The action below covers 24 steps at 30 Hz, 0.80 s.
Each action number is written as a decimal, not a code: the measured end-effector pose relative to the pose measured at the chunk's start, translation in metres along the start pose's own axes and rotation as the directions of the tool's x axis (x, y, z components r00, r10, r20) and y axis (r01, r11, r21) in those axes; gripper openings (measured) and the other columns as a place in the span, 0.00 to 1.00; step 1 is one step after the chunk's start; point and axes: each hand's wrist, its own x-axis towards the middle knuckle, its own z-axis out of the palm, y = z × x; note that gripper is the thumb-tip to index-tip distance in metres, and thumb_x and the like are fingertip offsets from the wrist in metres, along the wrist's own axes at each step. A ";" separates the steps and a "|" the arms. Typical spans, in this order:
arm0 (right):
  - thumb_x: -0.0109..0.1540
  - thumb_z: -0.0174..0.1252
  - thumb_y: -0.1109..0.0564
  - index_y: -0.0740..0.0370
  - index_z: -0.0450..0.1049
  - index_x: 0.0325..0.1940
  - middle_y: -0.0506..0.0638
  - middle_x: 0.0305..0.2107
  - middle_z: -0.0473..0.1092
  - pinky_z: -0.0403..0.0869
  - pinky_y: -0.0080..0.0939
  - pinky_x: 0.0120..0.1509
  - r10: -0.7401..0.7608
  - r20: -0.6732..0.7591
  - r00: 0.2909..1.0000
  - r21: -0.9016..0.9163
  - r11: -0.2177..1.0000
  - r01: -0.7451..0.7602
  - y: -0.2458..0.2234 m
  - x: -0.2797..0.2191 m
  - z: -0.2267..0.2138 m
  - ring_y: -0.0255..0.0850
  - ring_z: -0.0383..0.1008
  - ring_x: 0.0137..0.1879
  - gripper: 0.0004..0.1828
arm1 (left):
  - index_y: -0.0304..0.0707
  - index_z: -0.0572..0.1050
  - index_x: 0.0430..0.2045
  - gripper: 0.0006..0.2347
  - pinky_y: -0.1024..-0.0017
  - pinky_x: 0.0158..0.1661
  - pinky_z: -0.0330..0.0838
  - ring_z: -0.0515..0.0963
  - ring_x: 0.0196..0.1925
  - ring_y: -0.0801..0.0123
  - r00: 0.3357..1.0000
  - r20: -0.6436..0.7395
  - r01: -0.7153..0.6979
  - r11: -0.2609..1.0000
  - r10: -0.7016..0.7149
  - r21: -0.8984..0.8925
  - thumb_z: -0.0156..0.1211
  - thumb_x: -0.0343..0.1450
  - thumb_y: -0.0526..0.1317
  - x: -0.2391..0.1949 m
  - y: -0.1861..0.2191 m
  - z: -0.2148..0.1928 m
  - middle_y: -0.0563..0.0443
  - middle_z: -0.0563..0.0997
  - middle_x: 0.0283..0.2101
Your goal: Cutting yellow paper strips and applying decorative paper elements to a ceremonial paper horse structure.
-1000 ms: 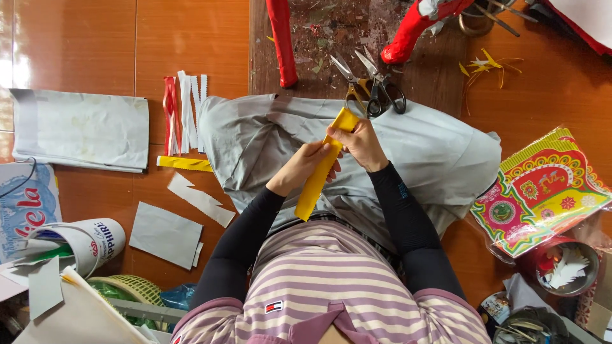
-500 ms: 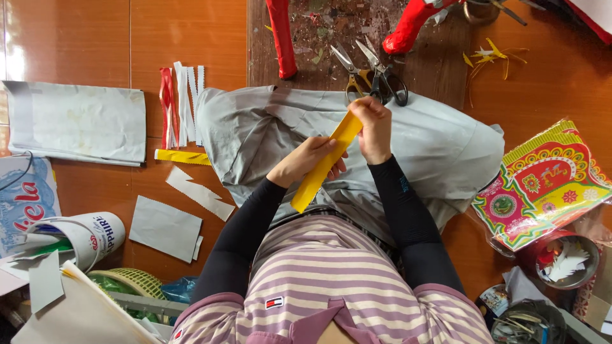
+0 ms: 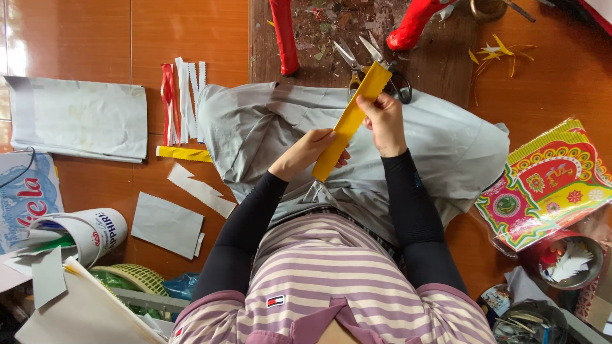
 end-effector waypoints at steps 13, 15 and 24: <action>0.64 0.65 0.48 0.57 0.78 0.36 0.38 0.22 0.70 0.61 0.27 0.24 0.033 0.006 0.999 -0.242 0.970 -0.030 -0.005 -0.006 0.007 0.24 0.61 0.22 0.12 | 0.22 0.72 0.46 0.19 0.67 0.39 0.83 0.87 0.36 0.60 0.996 -0.051 0.064 0.997 -0.067 -0.046 0.39 0.82 0.45 0.010 -0.034 -0.011 0.39 0.83 0.36; 0.64 0.65 0.50 0.57 0.80 0.37 0.37 0.25 0.73 0.62 0.25 0.27 0.043 -0.069 0.997 -0.214 0.975 -0.057 -0.003 -0.003 0.004 0.21 0.65 0.25 0.09 | 0.23 0.72 0.42 0.18 0.66 0.38 0.83 0.87 0.34 0.61 0.989 -0.033 0.144 0.989 -0.145 -0.031 0.39 0.81 0.44 0.006 -0.038 -0.013 0.39 0.84 0.35; 0.63 0.65 0.53 0.60 0.79 0.37 0.40 0.25 0.74 0.64 0.27 0.25 -0.034 -0.095 0.995 -0.158 0.987 0.018 0.005 0.003 0.007 0.24 0.69 0.25 0.08 | 0.28 0.77 0.43 0.19 0.72 0.41 0.81 0.85 0.39 0.68 0.989 -0.138 -0.017 0.967 0.053 0.253 0.40 0.81 0.46 -0.009 -0.028 -0.007 0.45 0.84 0.38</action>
